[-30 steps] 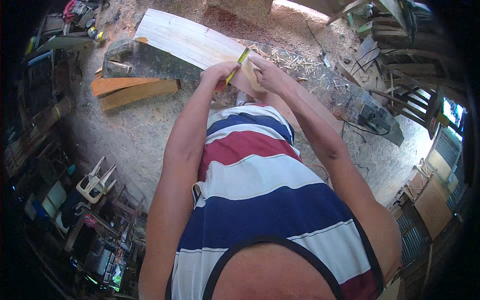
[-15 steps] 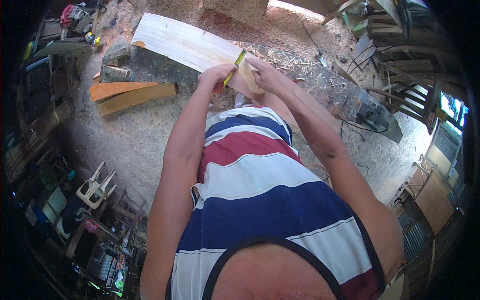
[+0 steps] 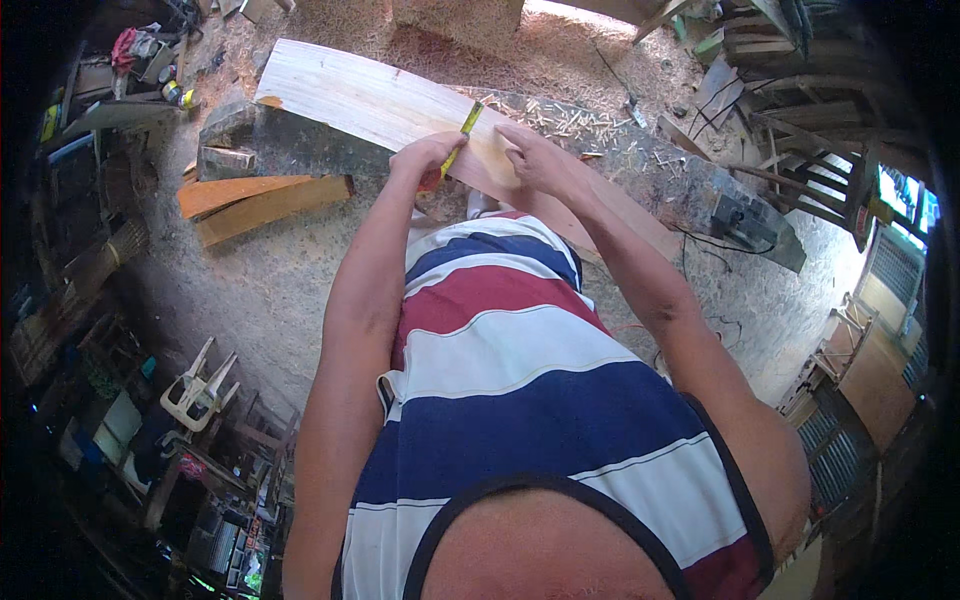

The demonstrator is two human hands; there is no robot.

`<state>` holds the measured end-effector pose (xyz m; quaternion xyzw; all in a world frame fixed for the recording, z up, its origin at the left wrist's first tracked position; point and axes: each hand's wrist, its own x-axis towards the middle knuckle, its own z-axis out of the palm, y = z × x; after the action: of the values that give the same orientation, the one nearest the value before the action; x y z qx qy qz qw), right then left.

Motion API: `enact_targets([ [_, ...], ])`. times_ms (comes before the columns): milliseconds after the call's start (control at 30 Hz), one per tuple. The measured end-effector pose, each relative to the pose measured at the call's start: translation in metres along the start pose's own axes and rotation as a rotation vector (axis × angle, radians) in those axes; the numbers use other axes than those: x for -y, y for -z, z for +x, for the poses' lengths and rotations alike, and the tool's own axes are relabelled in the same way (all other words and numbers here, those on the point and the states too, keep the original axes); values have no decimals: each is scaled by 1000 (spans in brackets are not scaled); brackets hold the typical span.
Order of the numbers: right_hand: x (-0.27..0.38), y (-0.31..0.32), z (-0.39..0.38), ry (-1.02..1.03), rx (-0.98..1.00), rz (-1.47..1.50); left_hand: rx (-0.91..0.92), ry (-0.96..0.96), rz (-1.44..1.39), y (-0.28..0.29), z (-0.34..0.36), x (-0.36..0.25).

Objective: Measuring a piece of wood with a tape measure and then using a power planer to smooth the surface.

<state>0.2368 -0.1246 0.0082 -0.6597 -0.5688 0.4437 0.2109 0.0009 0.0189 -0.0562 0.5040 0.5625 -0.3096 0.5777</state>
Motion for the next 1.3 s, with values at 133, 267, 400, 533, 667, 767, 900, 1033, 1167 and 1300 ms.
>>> enact_targets([
  [133, -1, 3, -1, 47, 2, -21, -35, -21, 14, -1, 5, 3],
  [267, -1, 9, -5, 51, 36, -55, -29, -12, -27, -1, -6, -1],
  [400, 2, 10, -6, 52, 32, -61, -5, 38, -8, 4, -23, -8],
  [533, 0, 8, -6, 56, 25, -43, -7, 12, -7, 3, -32, -11],
  [667, -5, 6, -7, 63, 12, -33, -57, -38, -63, -1, -29, -9],
  [767, -6, 5, -8, 105, -52, -90, -6, -5, -36, 0, -21, -7],
  [900, -3, 8, -9, 69, -11, -44, -16, 1, -62, -1, -9, -2],
  [1033, -1, 8, -11, 51, -9, -53, -25, 20, -78, -2, -5, -1],
  [1167, -4, 2, -10, 89, -74, -72, -23, 38, -80, -1, -19, -7],
  [1300, -9, 6, -12, 79, -51, -118, -41, -16, -130, 0, -33, -10],
])
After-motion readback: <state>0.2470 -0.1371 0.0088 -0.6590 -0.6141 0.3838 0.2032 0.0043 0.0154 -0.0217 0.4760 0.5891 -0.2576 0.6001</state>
